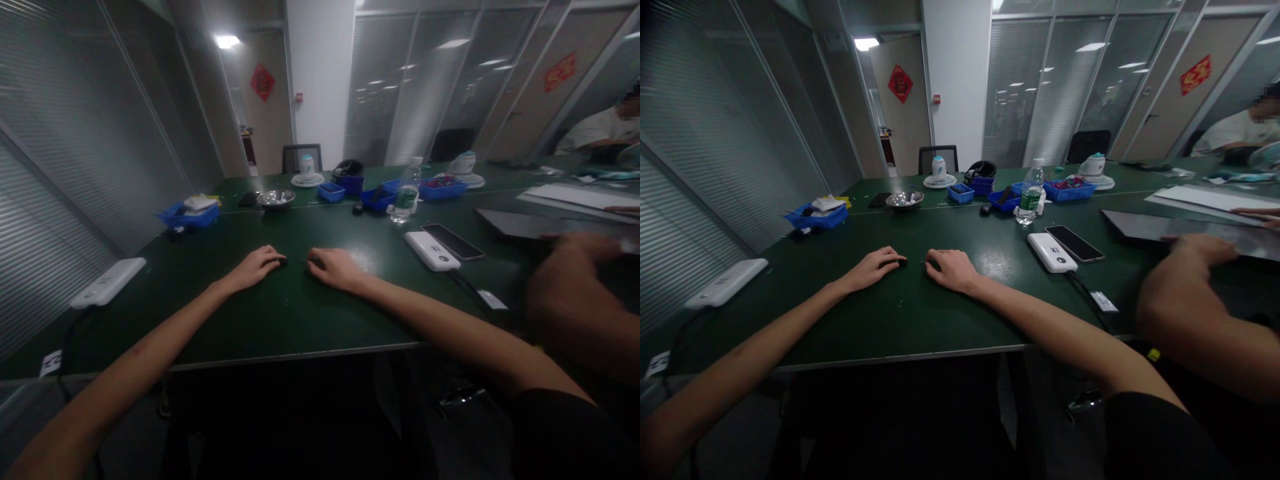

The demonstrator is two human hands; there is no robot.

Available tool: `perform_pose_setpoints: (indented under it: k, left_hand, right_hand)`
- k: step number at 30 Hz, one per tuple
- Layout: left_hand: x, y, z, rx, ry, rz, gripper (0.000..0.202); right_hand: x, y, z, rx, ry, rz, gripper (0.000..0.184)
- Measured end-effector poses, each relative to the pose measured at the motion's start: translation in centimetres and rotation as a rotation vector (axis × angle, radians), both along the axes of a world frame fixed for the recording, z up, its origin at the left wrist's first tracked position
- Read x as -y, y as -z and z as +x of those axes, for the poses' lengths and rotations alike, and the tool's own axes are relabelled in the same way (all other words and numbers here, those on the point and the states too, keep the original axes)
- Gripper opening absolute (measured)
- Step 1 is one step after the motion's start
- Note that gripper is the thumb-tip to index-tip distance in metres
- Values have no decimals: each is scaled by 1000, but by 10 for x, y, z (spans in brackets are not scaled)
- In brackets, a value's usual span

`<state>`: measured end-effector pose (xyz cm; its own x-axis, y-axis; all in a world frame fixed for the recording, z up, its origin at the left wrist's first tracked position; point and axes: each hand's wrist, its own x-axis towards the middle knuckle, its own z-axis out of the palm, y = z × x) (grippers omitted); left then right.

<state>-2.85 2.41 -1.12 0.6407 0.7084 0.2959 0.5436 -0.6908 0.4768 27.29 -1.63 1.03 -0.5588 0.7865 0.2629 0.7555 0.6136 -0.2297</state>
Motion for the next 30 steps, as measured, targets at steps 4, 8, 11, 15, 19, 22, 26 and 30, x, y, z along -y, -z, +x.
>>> perform_pose_setpoints:
  k: [4, 8, 11, 15, 19, 22, 26, 30]
  left_hand:
    - [5, -2, 7, 40, 9, -76, 33]
    - [16, -5, 23, 47, 38, -108, 34]
    - [21, -6, 29, 71, 67, -121, 32]
    - [22, -5, 30, 100, 89, -129, 28]
    - [19, -3, 29, 118, 113, -136, 27]
    - [15, -3, 25, 119, 114, -153, 28]
    - [9, -7, 11, 93, 120, -189, 28]
    - [-5, -12, -17, 46, 70, -206, 29]
  right_hand:
    - [2, 2, 0, -14, -173, 50, 31]
    - [2, 3, -1, -5, -220, 58, 31]
    - [3, 2, 0, -2, -245, 60, 31]
    - [3, 1, -1, -6, -287, 51, 31]
    - [1, 4, -1, -33, -266, 49, 32]
    - [0, 5, -1, -43, -221, 64, 31]
    - [1, 4, 1, -44, -200, 66, 32]
    - [2, 2, 1, -38, -174, 54, 33]
